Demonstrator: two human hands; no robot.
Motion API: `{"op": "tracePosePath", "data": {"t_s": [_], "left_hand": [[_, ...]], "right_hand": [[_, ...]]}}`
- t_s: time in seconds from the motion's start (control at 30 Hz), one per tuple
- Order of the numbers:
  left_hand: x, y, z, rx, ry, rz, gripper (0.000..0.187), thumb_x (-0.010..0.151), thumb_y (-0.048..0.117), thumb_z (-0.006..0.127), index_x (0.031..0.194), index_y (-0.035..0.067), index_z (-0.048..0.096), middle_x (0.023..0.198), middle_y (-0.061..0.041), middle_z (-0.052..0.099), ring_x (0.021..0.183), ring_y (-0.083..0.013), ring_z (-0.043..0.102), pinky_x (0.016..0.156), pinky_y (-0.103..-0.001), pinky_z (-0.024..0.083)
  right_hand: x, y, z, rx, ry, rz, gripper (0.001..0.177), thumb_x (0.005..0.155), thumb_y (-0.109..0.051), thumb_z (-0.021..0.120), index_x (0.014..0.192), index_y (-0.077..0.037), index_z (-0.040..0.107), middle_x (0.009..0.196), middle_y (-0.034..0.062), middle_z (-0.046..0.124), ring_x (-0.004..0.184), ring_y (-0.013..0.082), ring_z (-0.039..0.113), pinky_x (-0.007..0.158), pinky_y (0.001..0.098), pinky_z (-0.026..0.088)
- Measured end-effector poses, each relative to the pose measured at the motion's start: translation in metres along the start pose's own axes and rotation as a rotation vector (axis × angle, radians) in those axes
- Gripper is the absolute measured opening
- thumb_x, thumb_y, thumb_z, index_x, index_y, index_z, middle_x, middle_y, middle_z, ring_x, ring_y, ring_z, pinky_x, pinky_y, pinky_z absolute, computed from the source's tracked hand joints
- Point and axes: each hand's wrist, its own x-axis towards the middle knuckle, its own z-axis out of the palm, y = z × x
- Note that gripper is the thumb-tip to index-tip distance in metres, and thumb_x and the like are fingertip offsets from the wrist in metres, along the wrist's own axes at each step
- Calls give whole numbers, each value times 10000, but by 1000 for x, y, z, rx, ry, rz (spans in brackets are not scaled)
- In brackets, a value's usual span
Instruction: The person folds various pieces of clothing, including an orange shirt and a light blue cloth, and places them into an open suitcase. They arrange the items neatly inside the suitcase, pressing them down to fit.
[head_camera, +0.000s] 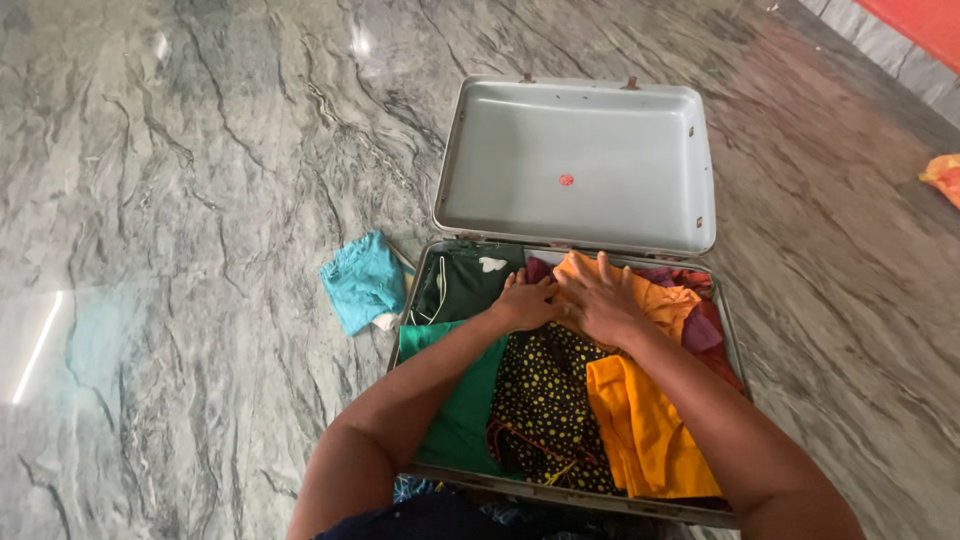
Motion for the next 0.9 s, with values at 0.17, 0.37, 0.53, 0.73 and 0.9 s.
{"op": "tracePosePath", "data": {"t_s": [0.17, 0.37, 0.53, 0.73, 0.9], "left_hand": [[31, -7, 2, 38, -99, -5, 833, 917, 707, 433, 1583, 211, 360, 1691, -58, 254, 1511, -584, 95, 1236, -641, 49], [74, -20, 8, 29, -190, -24, 823, 885, 720, 494, 1517, 194, 473, 1627, -144, 354, 1503, -588, 133, 1228, -654, 84], [105, -41, 8, 13, -201, -24, 801, 865, 722, 499, 1438, 167, 566, 1568, -176, 468, 1480, -563, 276, 1203, -695, 171], [124, -51, 0, 18, -207, -36, 773, 894, 721, 492, 1419, 161, 580, 1568, -208, 434, 1492, -570, 226, 1214, -686, 138], [134, -54, -8, 22, -205, -17, 744, 901, 689, 504, 1426, 166, 573, 1562, -222, 431, 1480, -587, 216, 1209, -685, 136]], "right_hand": [[17, 14, 9, 17, -59, 30, 668, 993, -614, 405, 1592, -344, 280, 1719, 26, 88, 1538, 479, 89, 1140, 767, 166], [33, 30, 12, 34, -70, 29, 632, 1008, -544, 452, 1576, -305, 311, 1720, 30, 92, 1525, 496, 134, 1107, 797, 213], [54, 40, 12, 42, -100, -2, 644, 997, -542, 477, 1573, -309, 309, 1714, 29, 90, 1515, 507, 138, 1091, 794, 252], [79, 51, 12, 54, -94, -19, 624, 1010, -518, 488, 1571, -300, 322, 1718, 14, 98, 1516, 513, 134, 1101, 795, 241], [93, 59, 10, 5, -79, -46, 647, 999, -491, 490, 1580, -280, 300, 1712, 32, 91, 1509, 510, 143, 1088, 789, 258]]}}
